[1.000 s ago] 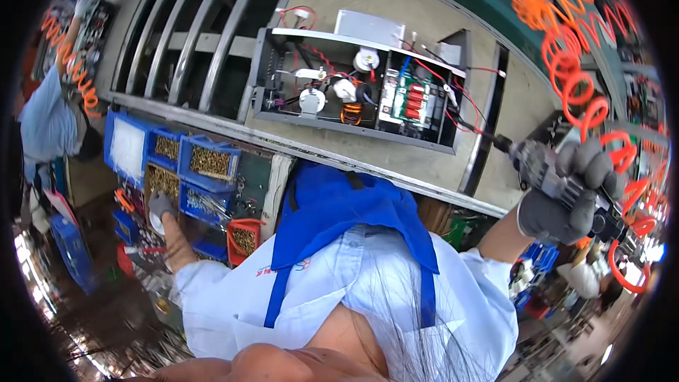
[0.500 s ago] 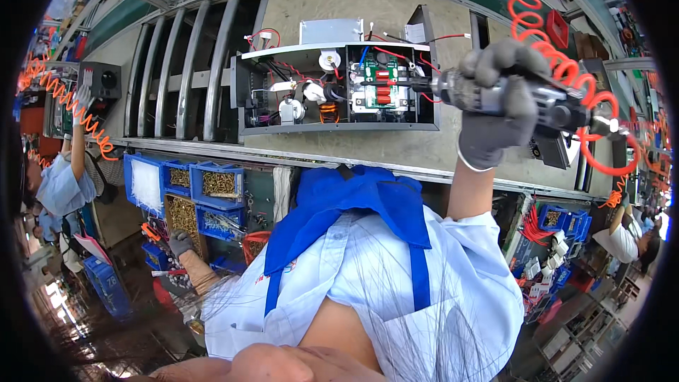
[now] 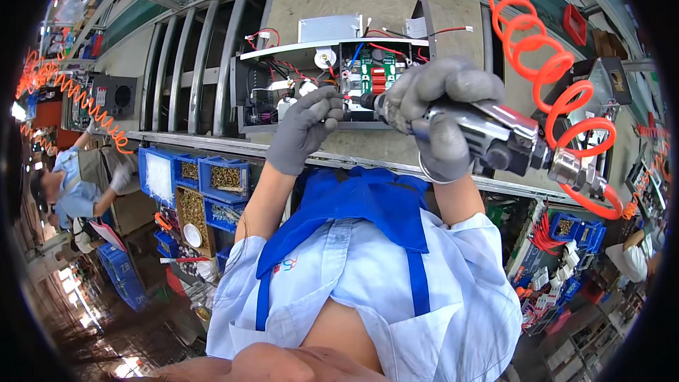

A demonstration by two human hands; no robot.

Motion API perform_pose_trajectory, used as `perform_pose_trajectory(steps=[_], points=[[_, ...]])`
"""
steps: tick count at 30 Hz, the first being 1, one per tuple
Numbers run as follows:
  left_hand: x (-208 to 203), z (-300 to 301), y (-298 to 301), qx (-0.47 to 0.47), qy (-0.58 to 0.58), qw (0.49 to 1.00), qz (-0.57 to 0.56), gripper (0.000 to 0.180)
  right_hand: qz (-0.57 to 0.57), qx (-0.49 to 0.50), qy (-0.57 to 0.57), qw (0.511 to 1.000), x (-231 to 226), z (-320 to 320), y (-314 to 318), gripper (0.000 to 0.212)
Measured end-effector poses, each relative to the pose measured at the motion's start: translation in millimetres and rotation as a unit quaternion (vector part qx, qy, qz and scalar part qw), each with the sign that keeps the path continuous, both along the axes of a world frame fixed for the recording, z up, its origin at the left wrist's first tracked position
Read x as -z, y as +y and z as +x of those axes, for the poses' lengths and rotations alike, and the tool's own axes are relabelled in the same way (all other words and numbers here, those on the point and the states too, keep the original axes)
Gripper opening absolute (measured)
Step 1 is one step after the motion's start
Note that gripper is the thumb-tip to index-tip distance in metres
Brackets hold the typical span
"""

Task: Assembling an electrical panel by mounting components and connecting wires using a pneumatic screwdriver.

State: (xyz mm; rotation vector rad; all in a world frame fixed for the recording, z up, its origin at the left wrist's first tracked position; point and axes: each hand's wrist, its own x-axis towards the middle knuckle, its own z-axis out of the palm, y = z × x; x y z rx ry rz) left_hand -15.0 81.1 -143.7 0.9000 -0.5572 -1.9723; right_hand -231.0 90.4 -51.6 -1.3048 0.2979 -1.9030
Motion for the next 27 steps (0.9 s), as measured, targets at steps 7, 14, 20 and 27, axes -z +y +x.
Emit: perform_pose_trajectory(steps=[7,14,20,27], points=[[35,-13,-10,0.000,0.090,0.995,0.031,0.040,0.018,-0.044,-0.052,0.998,8,-10,-9,0.041],[46,-6,-12,0.033,0.147,0.984,0.098,0.044,0.054,-0.049,-0.032,0.997,28,-8,-16,0.042],[54,0,-5,0.070,0.170,0.974,0.134,0.038,0.118,-0.035,-0.057,0.991,38,-4,-9,0.041],[38,-14,-9,0.023,0.176,0.963,0.205,0.027,0.107,0.058,-0.038,0.992,35,-1,-1,0.039]])
